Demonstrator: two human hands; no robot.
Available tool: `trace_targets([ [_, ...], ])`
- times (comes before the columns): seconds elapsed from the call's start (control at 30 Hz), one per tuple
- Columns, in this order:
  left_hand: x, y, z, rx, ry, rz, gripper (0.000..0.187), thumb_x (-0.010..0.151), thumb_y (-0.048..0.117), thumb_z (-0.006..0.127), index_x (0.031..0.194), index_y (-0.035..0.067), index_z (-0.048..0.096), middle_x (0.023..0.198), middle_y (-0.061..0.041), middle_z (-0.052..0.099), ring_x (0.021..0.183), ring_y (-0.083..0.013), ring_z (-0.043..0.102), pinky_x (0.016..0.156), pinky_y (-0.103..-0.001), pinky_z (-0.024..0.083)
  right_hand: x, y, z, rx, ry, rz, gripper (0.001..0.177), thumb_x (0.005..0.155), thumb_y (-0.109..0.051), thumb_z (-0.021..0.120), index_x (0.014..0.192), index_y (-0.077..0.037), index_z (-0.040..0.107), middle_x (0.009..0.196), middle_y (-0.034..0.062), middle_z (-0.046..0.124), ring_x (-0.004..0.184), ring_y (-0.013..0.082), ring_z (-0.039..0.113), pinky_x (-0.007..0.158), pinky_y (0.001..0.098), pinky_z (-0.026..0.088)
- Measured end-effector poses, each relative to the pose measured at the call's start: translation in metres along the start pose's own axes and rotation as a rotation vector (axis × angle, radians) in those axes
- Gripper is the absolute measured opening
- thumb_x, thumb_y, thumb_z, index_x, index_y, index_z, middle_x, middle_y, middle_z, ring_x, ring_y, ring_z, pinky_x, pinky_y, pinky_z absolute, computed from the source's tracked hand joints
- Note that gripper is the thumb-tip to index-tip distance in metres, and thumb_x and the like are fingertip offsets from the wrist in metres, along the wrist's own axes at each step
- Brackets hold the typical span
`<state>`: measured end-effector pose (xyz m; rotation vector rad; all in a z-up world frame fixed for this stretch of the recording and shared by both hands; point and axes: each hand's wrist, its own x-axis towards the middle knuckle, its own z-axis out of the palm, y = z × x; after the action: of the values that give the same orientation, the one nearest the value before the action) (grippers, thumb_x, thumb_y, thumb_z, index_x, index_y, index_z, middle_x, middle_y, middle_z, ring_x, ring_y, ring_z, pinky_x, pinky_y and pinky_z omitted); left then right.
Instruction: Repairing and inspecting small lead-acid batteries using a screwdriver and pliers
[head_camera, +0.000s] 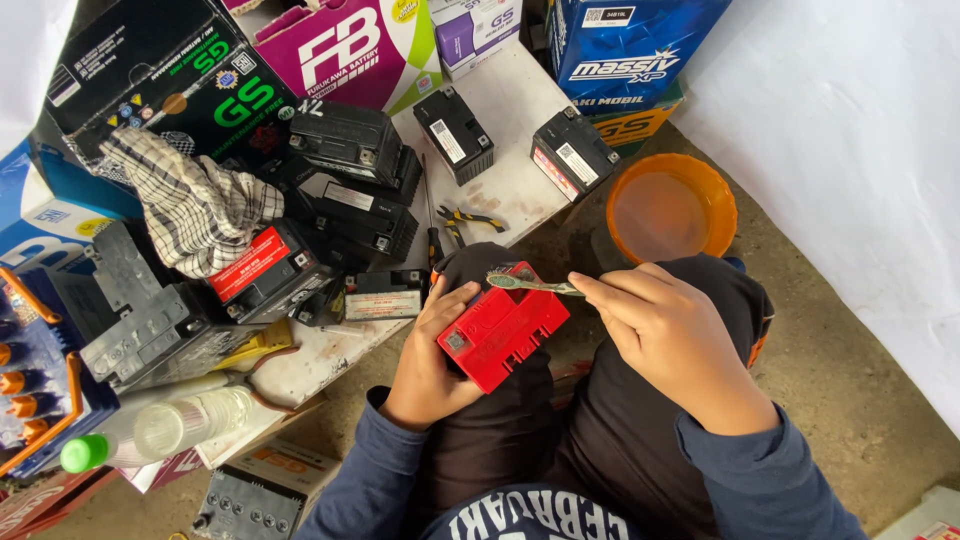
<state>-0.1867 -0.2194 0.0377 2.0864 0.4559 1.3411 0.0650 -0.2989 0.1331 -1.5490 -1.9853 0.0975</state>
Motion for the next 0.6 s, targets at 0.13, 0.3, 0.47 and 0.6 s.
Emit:
trace_targets([
  [0.13,-0.005,-0.005,-0.002,-0.018,0.031,-0.022,0.069,0.076,0.02,0.091,0.123,-0.008,0.048,0.123,-0.033,0.065,0.115,-0.054,0.066,0.109,-0.073,0.034,-0.004,0.003,-0.015,-0.038,-0.021,-0.003,0.021,0.099,-0.004,0.063,0.112,-0.004,0.079,0.086,0.0127,0.075,0.078,0.0291,0.07,0.061,0.0343,0.059],
  [0.3,-0.015,-0.009,-0.005,0.036,-0.136,-0.067,0.077,0.085,0.031,0.085,0.139,0.007,0.035,0.142,-0.026,0.056,0.138,-0.0414,0.057,0.128,-0.069,0.024,-0.008,0.005,-0.019,-0.043,-0.078,0.002,0.025,0.098,-0.003,0.067,0.122,-0.006,0.074,0.097,0.0063,0.071,0.075,0.0258,0.058,0.072,0.0385,0.05],
  [0.47,-0.018,-0.014,-0.007,-0.005,-0.124,-0.08,0.076,0.087,0.033,0.083,0.141,0.009,0.035,0.142,-0.023,0.056,0.139,-0.0423,0.056,0.129,-0.072,0.021,-0.006,0.017,-0.015,-0.023,-0.114,-0.006,0.027,0.099,-0.004,0.064,0.124,-0.008,0.073,0.101,0.0063,0.072,0.079,0.0258,0.061,0.074,0.0389,0.05],
  [0.6,-0.014,-0.009,-0.007,0.009,-0.145,-0.065,0.076,0.086,0.034,0.085,0.138,0.007,0.037,0.144,-0.023,0.056,0.14,-0.0452,0.056,0.129,-0.071,0.021,-0.009,0.036,-0.033,-0.024,-0.169,-0.018,0.028,0.098,-0.005,0.064,0.124,-0.011,0.073,0.102,0.0053,0.074,0.082,0.0269,0.064,0.076,0.0415,0.049],
])
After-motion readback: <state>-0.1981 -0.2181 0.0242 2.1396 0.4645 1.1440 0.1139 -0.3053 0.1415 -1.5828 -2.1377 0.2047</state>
